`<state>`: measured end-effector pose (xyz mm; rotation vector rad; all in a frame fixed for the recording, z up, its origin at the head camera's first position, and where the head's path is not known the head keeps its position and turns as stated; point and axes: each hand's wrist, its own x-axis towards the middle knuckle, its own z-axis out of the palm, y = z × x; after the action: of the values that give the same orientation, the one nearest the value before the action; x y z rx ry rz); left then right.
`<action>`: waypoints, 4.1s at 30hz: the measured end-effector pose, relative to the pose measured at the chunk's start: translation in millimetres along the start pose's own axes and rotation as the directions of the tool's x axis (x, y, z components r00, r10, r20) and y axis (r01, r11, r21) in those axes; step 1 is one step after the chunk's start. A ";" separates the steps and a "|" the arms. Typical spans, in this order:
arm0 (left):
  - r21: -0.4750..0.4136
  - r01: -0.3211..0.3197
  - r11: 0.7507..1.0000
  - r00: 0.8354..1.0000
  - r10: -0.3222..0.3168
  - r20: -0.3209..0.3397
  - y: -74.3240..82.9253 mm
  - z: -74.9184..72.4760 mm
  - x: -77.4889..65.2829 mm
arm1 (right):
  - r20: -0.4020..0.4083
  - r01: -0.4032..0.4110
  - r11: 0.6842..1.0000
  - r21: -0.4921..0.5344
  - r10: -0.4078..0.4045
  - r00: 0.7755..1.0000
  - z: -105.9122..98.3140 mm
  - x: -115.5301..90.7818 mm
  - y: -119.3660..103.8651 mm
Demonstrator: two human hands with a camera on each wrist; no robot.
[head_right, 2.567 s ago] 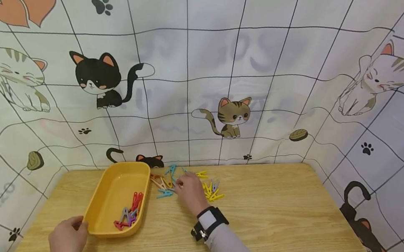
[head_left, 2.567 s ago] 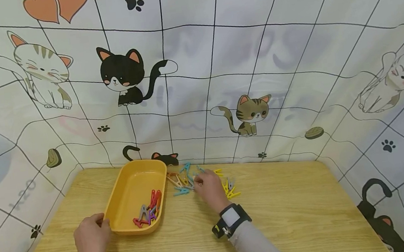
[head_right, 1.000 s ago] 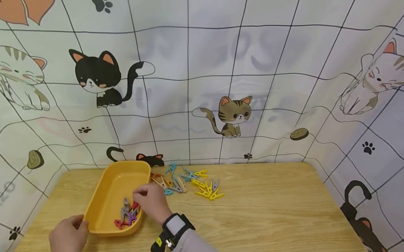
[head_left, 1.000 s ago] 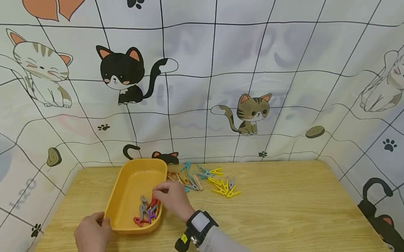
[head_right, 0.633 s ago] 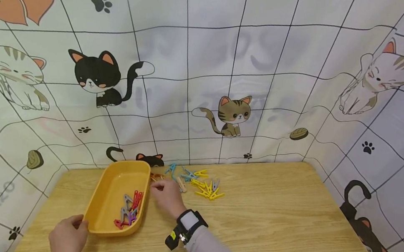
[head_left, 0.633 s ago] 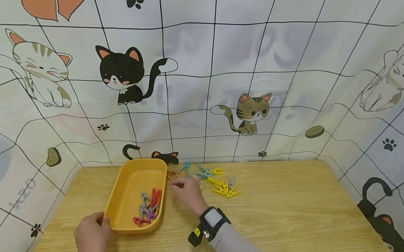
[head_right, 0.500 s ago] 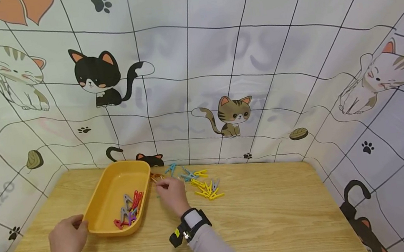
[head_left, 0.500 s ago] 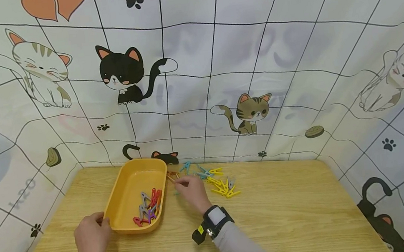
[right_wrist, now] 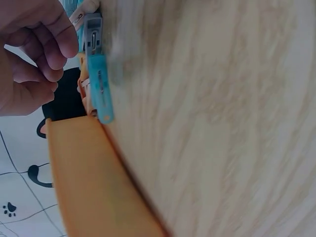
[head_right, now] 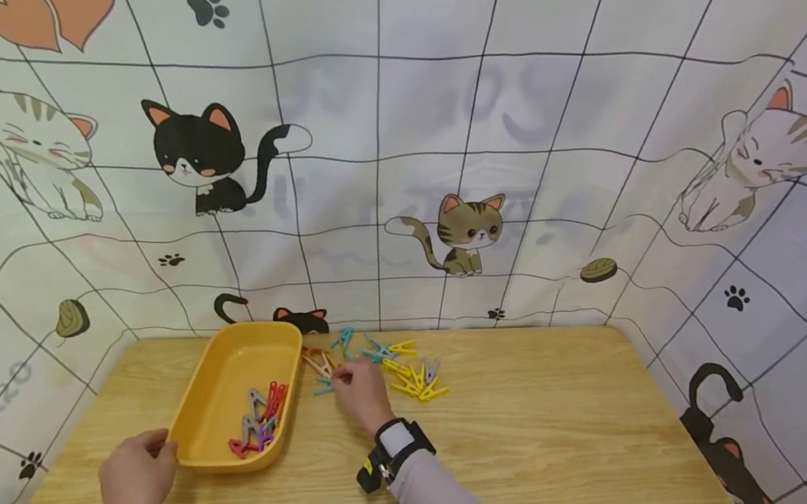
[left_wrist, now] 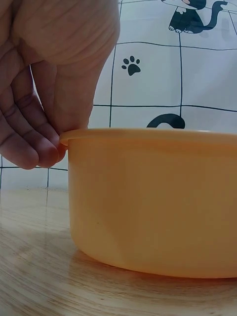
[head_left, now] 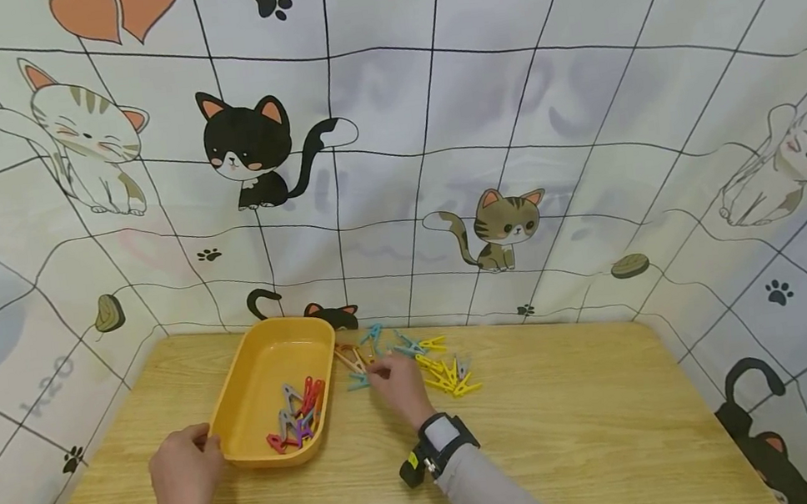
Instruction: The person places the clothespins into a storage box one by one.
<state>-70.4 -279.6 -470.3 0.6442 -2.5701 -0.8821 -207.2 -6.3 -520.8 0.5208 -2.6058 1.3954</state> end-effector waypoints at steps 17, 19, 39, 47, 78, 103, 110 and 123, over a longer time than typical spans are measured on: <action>-0.009 -0.018 1.000 1.000 0.018 -0.021 1.4 -1.1 -2.5 | 0.159 0.283 0.819 -0.500 -0.234 0.959 18.8 0.1 -11.7; -0.012 -0.020 1.000 1.000 0.020 -0.021 0.9 -0.9 -2.3 | 0.182 0.313 0.775 -0.549 -0.254 0.950 21.0 0.3 -13.8; -0.019 -0.022 1.000 1.000 0.022 -0.014 1.5 -0.8 -2.4 | 0.281 0.445 0.547 -0.709 -0.360 0.890 31.9 6.7 -17.7; -0.025 -0.033 0.999 0.999 0.032 -0.029 1.5 -0.6 -2.5 | 0.271 0.416 0.611 -0.674 -0.320 0.908 30.2 9.7 -16.5; -0.018 -0.003 1.000 1.000 0.002 -0.016 2.2 -1.2 -1.5 | 0.014 -0.010 0.992 0.127 0.008 1.000 -3.5 34.6 -63.0; -0.030 -0.053 0.998 0.997 0.052 -0.048 0.6 -0.6 -2.5 | 0.063 -0.150 0.950 0.273 0.138 0.988 33.1 28.1 -69.3; -0.026 -0.044 0.999 0.998 0.043 -0.039 1.4 -1.3 -2.7 | 0.044 -0.106 0.956 0.272 0.097 0.994 34.4 26.6 -62.2; -0.023 -0.025 0.999 0.999 0.025 -0.023 3.3 -2.3 -2.5 | 0.011 -0.105 0.974 0.202 0.105 0.994 19.2 23.4 -38.4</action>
<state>-68.2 -277.2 -466.8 0.6105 -2.5392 -0.8898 -214.2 -47.2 -495.0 0.4120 -2.5395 1.7062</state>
